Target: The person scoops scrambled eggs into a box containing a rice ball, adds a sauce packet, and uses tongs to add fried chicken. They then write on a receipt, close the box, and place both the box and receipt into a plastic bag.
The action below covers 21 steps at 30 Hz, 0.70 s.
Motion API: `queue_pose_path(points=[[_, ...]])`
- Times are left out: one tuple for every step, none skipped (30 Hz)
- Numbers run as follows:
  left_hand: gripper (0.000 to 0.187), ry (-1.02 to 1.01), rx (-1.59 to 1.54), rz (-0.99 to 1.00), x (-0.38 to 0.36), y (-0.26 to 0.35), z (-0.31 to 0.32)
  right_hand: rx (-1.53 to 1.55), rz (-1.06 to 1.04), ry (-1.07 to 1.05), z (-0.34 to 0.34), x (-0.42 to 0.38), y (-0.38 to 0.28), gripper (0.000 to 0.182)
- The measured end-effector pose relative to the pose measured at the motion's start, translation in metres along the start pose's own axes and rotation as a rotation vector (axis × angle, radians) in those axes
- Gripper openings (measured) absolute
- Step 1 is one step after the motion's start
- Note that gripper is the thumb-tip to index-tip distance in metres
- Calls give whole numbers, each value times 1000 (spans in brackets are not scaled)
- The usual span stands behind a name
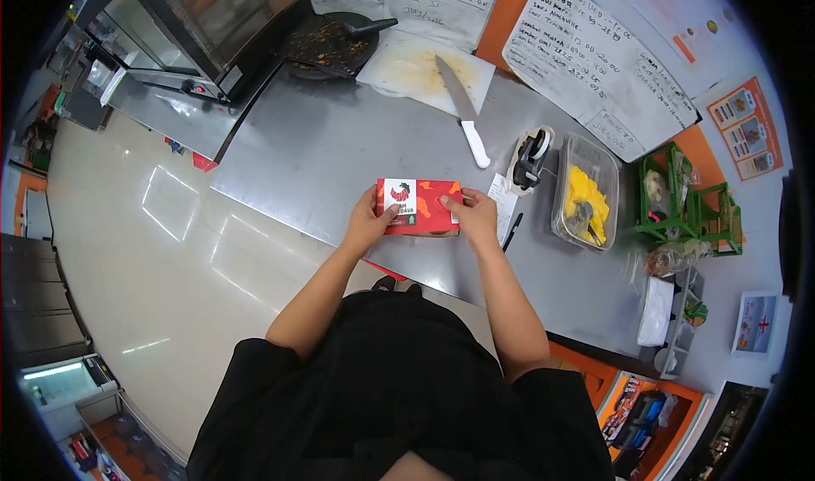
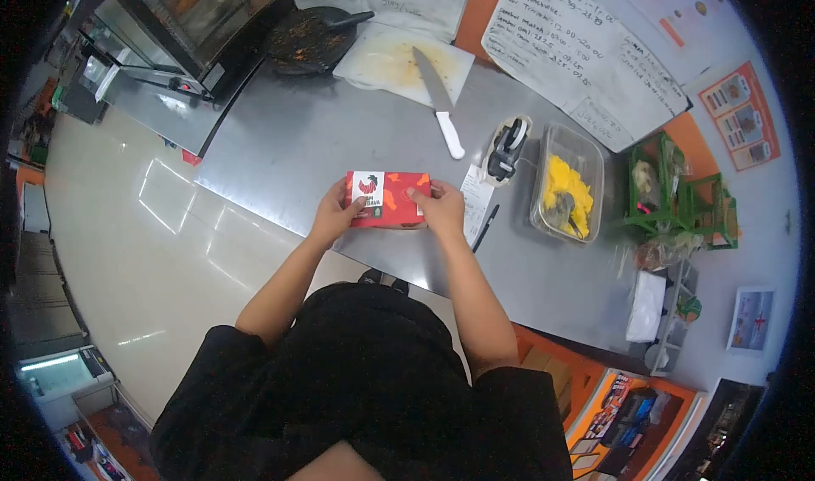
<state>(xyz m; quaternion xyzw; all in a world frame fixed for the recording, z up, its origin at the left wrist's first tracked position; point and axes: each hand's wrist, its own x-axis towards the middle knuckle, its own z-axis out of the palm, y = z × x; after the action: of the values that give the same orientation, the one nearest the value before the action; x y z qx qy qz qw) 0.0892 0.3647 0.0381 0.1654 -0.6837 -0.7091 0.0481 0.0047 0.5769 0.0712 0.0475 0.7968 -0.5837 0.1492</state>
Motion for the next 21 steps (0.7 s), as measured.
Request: queue_pose_path(points=[[58, -11, -19, -22, 1, 5, 1, -102, 22, 25, -5, 3, -8, 53], [58, -21, -35, -69, 2, 10, 1, -172, 19, 54, -9, 4, -14, 52], [58, -29, -52, -117, 0, 29, 3, -154, 49, 44, -13, 2, -21, 51], [59, -35, -69, -164, -1, 43, 4, -136, 79, 32, -17, 1, -26, 50], [60, -29, -59, -169, 0, 48, 4, -120, 109, 21, -20, 0, -28, 49], [61, -23, -49, -175, 1, 51, 3, -115, 107, 23, -22, 0, -24, 47], [62, -15, -40, -179, 2, 54, 2, -112, 102, 25, -23, -1, -18, 45], [63, -10, -12, -209, 2, 57, 1, -109, 98, 25, -23, -2, -10, 43], [64, -5, 17, -239, 2, 61, 0, -98, 70, 24, -22, -1, 3, 44], [65, -2, 46, -268, 2, 62, -2, -86, 41, 25, -19, 0, 21, 45], [67, -8, 83, -235, 2, 59, -4, -73, 11, 27, -17, 2, 38, 46], [68, -16, 120, -203, 2, 58, -7, -139, 15, 38, -13, -2, 38, 39], [70, -24, 157, -171, 2, 57, -9, -155, 12, 63, -11, -7, 38, 37], [70, -15, 229, -169, 2, 55, -10, -170, 9, 88, -9, -12, 38, 36], [71, -6, 302, -167, 1, 62, -11, -185, 6, 113, -8, -17, 31, 35], [72, 3, 375, -166, -1, 68, -11, -195, 1, 106, -9, -19, 28, 34], [70, 21, 424, -164, -3, 72, -11, -205, -5, 100, -9, -20, 26, 34], [68, 39, 472, -162, -4, 75, -10, -214, -11, 93, -9, -20, 25, 33], [67, 58, 520, -158, -4, 78, -10, -223, -17, 77, -9, -18, 27, 33], [64, 47, 532, -173, -5, 82, -10, -231, -23, 62, -11, -15, 29, 34], [61, 36, 544, -187, -5, 84, -11, -239, -30, 47, -12, -13, 29, 34]])
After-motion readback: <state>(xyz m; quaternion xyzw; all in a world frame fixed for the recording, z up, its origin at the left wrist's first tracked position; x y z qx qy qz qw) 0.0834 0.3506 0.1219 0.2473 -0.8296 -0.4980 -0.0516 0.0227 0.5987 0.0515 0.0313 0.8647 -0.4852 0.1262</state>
